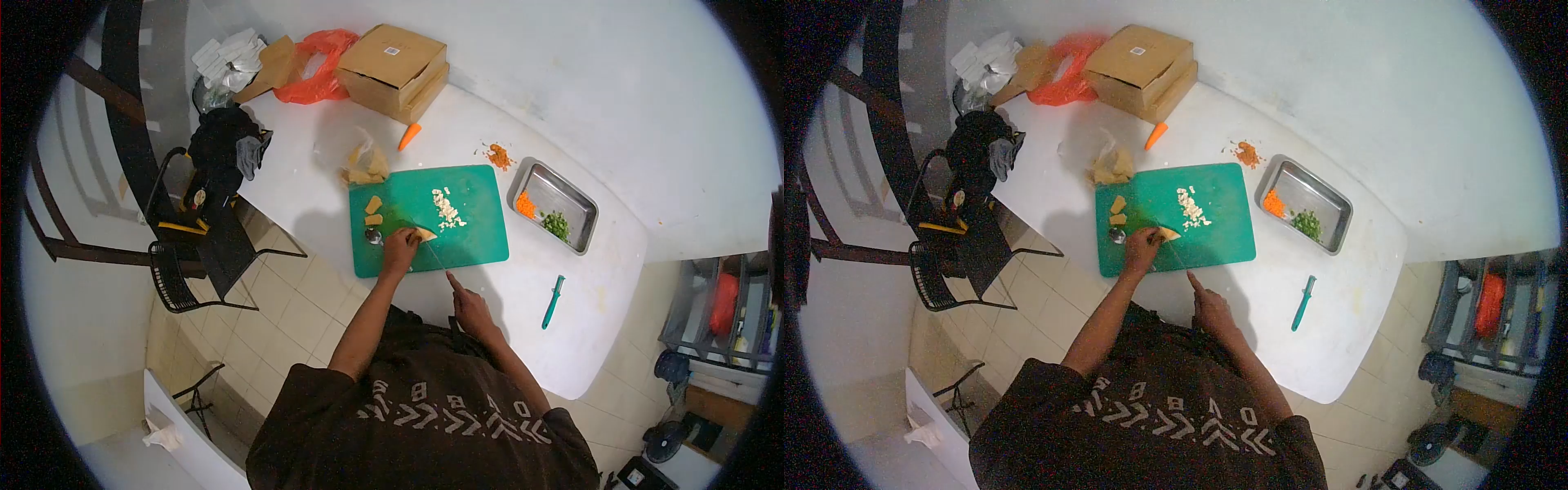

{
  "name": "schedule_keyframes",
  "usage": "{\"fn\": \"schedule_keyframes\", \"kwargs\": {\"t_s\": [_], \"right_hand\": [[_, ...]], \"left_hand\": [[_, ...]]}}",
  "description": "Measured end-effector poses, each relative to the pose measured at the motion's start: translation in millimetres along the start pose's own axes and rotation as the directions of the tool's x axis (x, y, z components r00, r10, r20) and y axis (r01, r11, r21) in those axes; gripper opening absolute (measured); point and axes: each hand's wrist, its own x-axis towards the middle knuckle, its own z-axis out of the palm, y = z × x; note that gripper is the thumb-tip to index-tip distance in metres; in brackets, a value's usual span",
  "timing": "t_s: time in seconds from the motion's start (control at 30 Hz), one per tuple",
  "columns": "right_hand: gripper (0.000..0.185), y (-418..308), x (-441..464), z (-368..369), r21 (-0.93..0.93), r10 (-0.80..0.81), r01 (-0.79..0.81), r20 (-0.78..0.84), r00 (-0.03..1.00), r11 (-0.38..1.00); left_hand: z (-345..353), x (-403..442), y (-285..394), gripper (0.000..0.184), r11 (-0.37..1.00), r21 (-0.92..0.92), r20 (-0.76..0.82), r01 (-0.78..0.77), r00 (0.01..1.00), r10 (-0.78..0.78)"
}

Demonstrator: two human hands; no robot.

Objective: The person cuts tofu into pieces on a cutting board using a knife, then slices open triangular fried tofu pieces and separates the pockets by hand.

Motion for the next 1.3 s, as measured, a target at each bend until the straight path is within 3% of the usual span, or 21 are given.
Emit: {"fn": "schedule_keyframes", "kwargs": {"t_s": [0.4, 0.5, 0.57, 0.8, 0.83, 0.9, 0.97, 1.0, 1.07, 1.13, 1.3], "right_hand": [[0.062, 2, 4, -1, -0.027, -0.011, 0.011, -0.016, 1.000, 1.000], [0.059, -1, 5, -2, 0.090, 0.032, -0.029, -0.037, 0.999, 0.996], [0.060, 1, 5, -5, 0.120, 0.031, -0.023, -0.066, 0.997, 0.993], [0.056, 10, 4, -7, 0.242, 0.003, 0.065, -0.272, 0.962, 0.968], [0.056, 4, 1, -14, 0.243, 0.005, 0.065, -0.277, 0.961, 0.968], [0.055, -5, -4, -27, 0.269, 0.207, -0.172, -0.111, 0.972, 0.948], [0.055, -4, -8, -24, 0.306, 0.182, -0.123, -0.171, 0.968, 0.944], [0.055, 0, -8, -20, 0.323, 0.168, -0.097, -0.200, 0.965, 0.941], [0.055, 8, -7, -12, 0.342, 0.096, 0.013, -0.300, 0.949, 0.940], [0.055, 12, -5, -7, 0.341, 0.037, 0.099, -0.370, 0.928, 0.935], [0.055, 13, -4, -4, 0.350, 0.052, 0.071, -0.331, 0.942, 0.934]], "left_hand": [[-2, 0, 1, 0.031, 1.000, -0.014, -0.023, -0.018, 1.000, 0.018], [-6, 3, 5, 0.042, 0.996, 0.073, 0.119, 0.061, 0.990, -0.069], [-7, 1, 9, 0.046, 0.981, 0.105, 0.035, -0.161, 0.987, 0.158], [5, 15, -6, 0.044, 0.975, 0.132, 0.186, -0.178, 0.971, 0.152], [7, 17, -7, 0.044, 0.992, 0.044, 0.139, -0.121, 0.984, 0.114], [10, 23, -11, 0.044, 0.996, -0.044, 0.098, -0.073, 0.992, 0.077], [11, 27, -18, 0.037, 0.882, -0.404, 0.247, 0.242, 0.957, -0.149], [6, 27, -12, 0.037, 0.884, -0.401, 0.246, 0.239, 0.958, -0.147], [-3, 26, 0, 0.044, 0.611, -0.614, 0.398, 0.500, 0.865, -0.307], [-11, 23, 6, 0.048, 0.547, -0.652, 0.432, 0.525, 0.850, -0.300], [-16, 21, 4, 0.052, 0.368, -0.725, 0.514, 0.582, 0.813, -0.273]]}}
